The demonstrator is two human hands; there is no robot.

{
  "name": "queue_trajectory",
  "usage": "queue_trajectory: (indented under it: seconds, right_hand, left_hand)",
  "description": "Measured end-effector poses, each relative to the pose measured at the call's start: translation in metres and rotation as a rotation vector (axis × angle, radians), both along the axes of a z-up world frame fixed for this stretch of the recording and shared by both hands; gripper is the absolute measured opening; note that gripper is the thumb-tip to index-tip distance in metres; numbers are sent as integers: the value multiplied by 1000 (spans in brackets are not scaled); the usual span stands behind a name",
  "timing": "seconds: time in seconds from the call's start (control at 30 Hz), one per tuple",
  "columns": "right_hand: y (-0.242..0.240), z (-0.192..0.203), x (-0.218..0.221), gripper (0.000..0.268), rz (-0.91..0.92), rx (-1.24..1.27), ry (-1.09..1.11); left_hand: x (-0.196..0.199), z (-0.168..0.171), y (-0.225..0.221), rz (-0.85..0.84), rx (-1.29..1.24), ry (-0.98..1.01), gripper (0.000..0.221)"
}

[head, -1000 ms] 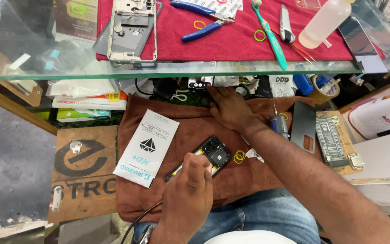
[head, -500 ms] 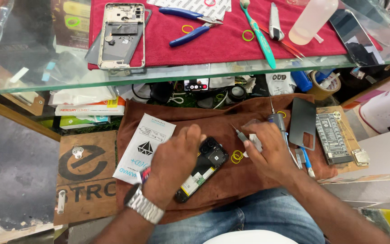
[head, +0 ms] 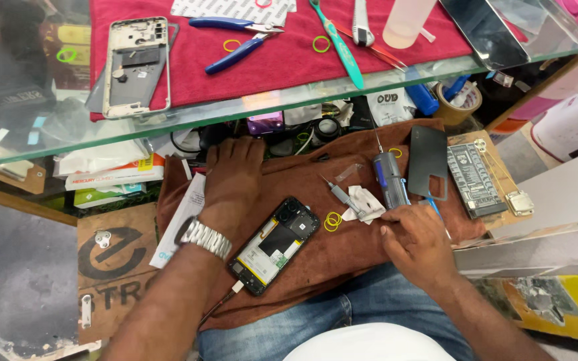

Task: The person assembles a smartphone by connecting a battery and securing the back cover. They then power on the device, navigate through the lock screen and home screen, and test the touch functionality by swiping and tapping various icons.

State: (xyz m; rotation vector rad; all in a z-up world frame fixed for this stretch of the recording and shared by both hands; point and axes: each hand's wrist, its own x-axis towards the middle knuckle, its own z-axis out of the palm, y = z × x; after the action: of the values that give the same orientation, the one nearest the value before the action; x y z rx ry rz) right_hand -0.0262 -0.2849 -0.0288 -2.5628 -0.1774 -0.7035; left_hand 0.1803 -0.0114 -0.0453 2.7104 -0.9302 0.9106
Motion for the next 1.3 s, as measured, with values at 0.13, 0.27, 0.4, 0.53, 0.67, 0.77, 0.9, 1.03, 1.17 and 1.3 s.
queue_trajectory:
  seconds: [0.13,0.27,0.4,0.53,0.67,0.77,0.9,1.03,1.17,1.3]
  right_hand:
    - [-23,-18,-5,12,-147,13,80]
    - [-75,-27,19,28,-430,126,198]
    - [-114,-21,66,58,-580,-133,295]
    - [-127,-12,104,93,-660,-194,674]
    - [-149,-22,122,104,-607,-268,790]
    - [-157,-17,105,99,-509,-147,548]
    - [-101,17,67,93,-350,259,432]
    - [-15,34,44,104,199,-22,227]
    - [55,36,58,99,533,-129,397]
    - [94,43,71,96,637,-271,464]
  left_hand:
    - [-74,10,4,107,-161,303,37]
    - [-129,16,15,142,-264,496,68]
    - [-161,20,20,206,-188,627,106]
    - [-175,24,22,182,-181,625,118]
    - [-180,27,30,220,-169,681,117]
    - [-183,24,41,214,-197,648,103]
    - [-186,17,52,157,-304,571,89]
    - [-182,15,49,119,-330,598,94]
    - [-183,18,49,16,-314,574,106]
    - [-184,17,52,92,-221,589,98]
